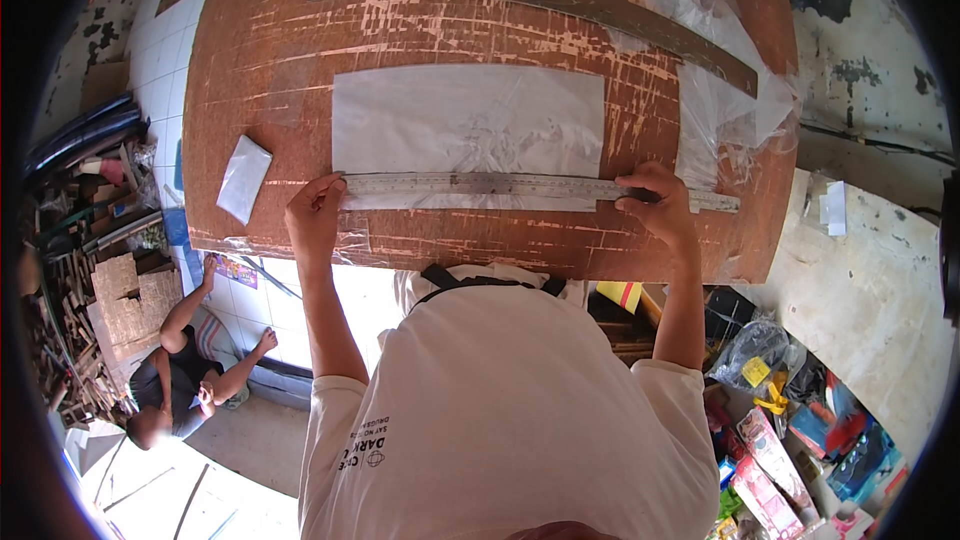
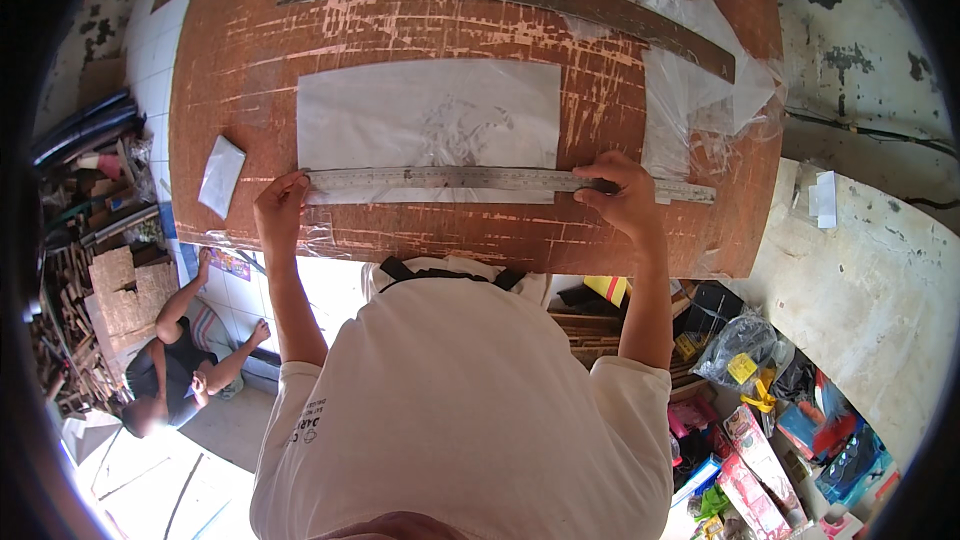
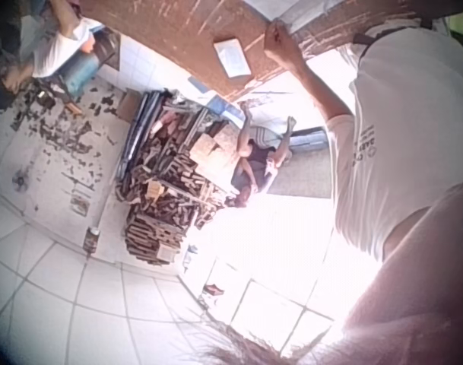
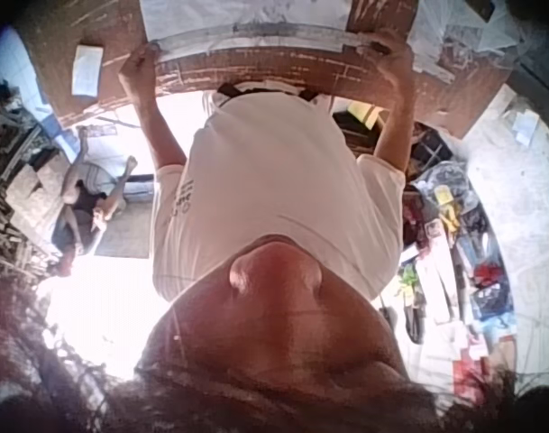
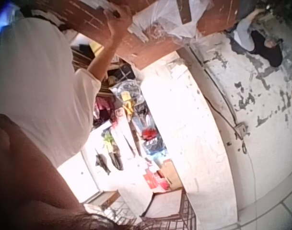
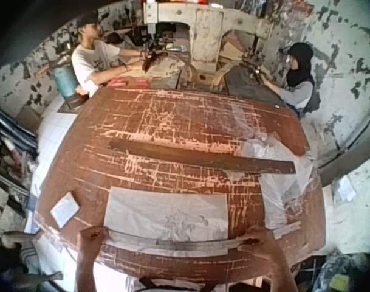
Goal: The person measures a translucent plastic sheet using a metal ruler and cuts it with a utility knife on a wooden table.
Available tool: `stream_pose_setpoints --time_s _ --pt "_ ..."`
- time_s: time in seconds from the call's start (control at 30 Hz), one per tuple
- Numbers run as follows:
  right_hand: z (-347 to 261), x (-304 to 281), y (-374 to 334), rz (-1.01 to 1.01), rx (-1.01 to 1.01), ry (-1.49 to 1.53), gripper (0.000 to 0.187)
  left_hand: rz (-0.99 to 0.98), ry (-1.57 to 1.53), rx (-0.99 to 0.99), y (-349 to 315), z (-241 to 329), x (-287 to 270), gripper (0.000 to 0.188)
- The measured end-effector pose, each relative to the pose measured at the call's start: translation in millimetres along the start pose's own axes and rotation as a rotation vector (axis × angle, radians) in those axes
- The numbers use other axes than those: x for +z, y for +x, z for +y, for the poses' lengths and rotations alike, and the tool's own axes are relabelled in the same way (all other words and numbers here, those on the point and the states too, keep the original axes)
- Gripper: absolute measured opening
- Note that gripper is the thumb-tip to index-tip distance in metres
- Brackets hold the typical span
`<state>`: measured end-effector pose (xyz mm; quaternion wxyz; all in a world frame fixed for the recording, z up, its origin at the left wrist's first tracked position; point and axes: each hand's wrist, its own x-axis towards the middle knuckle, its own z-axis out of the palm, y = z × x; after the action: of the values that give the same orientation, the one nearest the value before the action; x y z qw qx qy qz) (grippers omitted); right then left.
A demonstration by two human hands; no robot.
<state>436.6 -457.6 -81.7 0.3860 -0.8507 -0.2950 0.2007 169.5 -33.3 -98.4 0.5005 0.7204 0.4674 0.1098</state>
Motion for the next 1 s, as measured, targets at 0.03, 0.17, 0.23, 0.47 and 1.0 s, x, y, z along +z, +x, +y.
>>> stream_pose_setpoints --time_s 0.03,0.17,0.23,0.47,1.0 --pt "-1 2 1 0.005 -0.008 -0.008 0.041 0.008 -0.024 -0.013 -3 3 0 0.022" --pt "10 -1 -3 -0.015 -0.006 0.002 0.041 -0.021 -0.049 0.031 1 -14 0 0.025" --pt "10 -3 -5 -0.033 0.043 0.058 0.041 -0.040 -0.073 0.015 3 -12 2 0.027" --pt "-3 -2 0 -0.041 -0.008 0.024 0.041 -0.016 -0.108 -0.032 -3 -5 -3 0.025" --pt "-6 2 -3 -0.043 -0.003 0.044 0.042 0.079 0.002 0.137 -7 -18 -1 0.029"
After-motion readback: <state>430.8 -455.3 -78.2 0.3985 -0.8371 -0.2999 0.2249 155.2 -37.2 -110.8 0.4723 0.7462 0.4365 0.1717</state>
